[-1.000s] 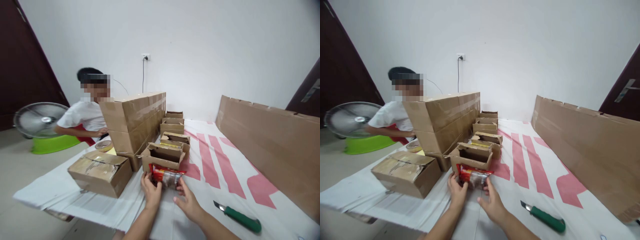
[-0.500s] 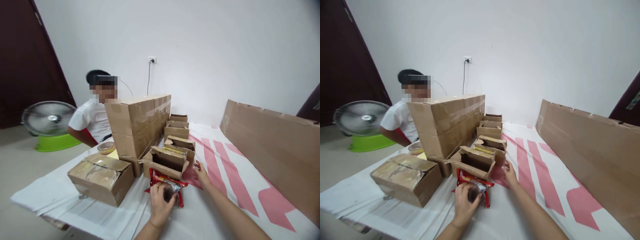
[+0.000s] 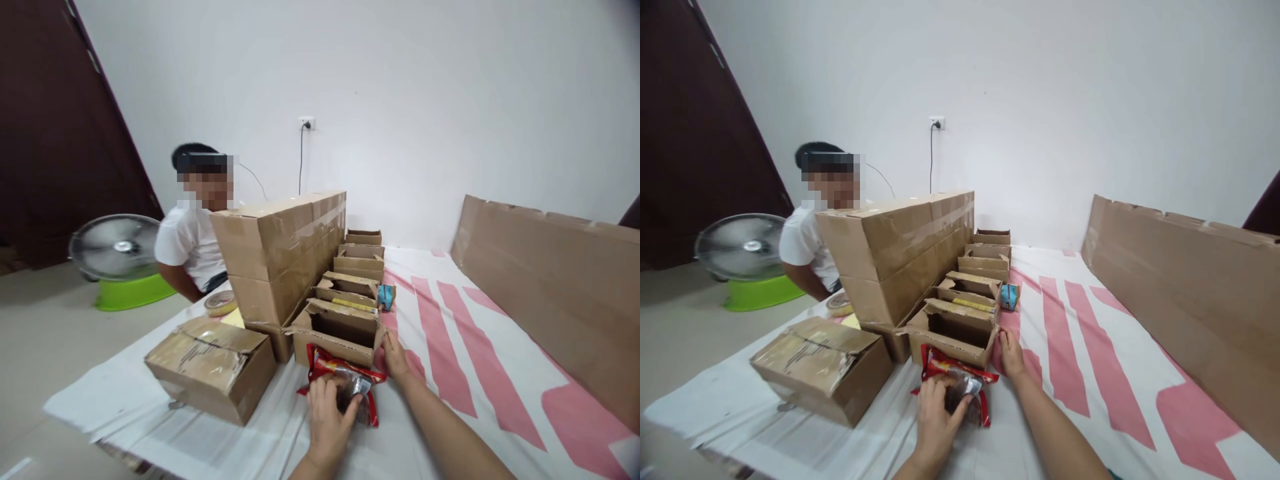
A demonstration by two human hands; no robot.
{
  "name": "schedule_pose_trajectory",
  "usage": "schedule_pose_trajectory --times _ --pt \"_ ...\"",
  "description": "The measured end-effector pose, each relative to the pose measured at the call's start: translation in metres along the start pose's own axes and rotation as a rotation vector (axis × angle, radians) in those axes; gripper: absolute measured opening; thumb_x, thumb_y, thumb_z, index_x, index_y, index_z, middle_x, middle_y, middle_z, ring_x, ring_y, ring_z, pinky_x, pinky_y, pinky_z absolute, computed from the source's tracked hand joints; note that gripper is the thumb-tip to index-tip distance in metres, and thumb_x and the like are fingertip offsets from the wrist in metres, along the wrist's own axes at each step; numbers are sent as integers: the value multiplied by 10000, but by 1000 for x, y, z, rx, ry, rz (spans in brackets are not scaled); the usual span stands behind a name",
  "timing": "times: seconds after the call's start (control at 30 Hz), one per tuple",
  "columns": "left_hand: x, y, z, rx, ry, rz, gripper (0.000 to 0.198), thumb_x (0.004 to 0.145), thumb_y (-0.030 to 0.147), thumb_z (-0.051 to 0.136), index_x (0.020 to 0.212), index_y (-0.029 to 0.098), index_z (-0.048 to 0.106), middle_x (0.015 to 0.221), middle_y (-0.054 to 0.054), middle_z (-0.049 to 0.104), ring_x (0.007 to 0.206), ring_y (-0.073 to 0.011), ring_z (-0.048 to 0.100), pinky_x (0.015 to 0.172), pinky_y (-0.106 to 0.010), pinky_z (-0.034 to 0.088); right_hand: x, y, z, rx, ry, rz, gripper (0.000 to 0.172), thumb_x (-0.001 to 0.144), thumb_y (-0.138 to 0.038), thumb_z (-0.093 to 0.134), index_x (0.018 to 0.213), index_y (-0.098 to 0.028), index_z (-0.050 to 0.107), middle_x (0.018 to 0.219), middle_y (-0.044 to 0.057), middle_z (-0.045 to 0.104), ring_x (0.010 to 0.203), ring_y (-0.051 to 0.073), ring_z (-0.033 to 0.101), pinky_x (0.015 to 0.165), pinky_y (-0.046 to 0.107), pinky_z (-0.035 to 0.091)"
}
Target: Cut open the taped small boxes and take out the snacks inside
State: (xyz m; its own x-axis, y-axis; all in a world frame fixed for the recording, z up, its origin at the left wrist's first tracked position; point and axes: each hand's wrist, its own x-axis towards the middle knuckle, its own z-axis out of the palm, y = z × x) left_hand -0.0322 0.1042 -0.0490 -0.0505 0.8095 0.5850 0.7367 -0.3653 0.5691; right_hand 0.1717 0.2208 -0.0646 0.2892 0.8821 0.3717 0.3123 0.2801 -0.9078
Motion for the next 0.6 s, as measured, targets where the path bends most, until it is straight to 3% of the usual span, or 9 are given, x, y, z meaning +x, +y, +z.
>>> schedule_pose_trajectory --times 0.1,0.17,0.27,0.37,0.5,0.6 --pt "-6 1 -7 20 -56 -37 325 748 436 674 955 189 632 1020 -107 582 983 -302 549 873 -474 459 -4 5 -2 -8 4 36 513 829 -643 428 989 -199 630 987 82 698 909 218 634 837 352 496" --pt "-10 -2 -14 94 -51 -100 500 706 386 705 1144 182 576 1231 -148 513 1153 -352 495 945 -515 437 -4 5 -1 -9 2 49 519 827 -656 420 963 -197 621 949 75 693 867 211 632 803 341 497" --pt "-8 -15 -25 216 -77 -190 854 665 257 717 1422 202 325 1510 -183 255 1319 -406 378 1007 -543 402 -3 3 -1 6 -24 50 502 832 -658 417 902 -205 622 879 53 686 810 201 626 773 325 495" --pt "6 -33 -27 236 -167 -229 1035 631 187 726 1496 190 157 1561 -228 141 1332 -433 385 1017 -537 407 -5 -1 -1 33 -48 43 457 843 -626 448 886 -206 625 879 50 687 832 205 626 790 322 489" --pt "33 -51 -18 249 -255 -248 1054 639 143 697 1508 112 103 1549 -293 144 1369 -425 352 1041 -496 410 -7 -3 -2 75 -62 42 423 848 -592 484 900 -198 628 885 64 693 853 221 630 794 336 497" --pt "49 -49 -9 286 -351 -285 988 684 114 630 1505 47 85 1537 -322 158 1372 -407 359 1026 -453 435 -6 -1 -2 100 -61 51 434 839 -594 504 928 -189 635 912 76 697 867 230 635 813 355 502"
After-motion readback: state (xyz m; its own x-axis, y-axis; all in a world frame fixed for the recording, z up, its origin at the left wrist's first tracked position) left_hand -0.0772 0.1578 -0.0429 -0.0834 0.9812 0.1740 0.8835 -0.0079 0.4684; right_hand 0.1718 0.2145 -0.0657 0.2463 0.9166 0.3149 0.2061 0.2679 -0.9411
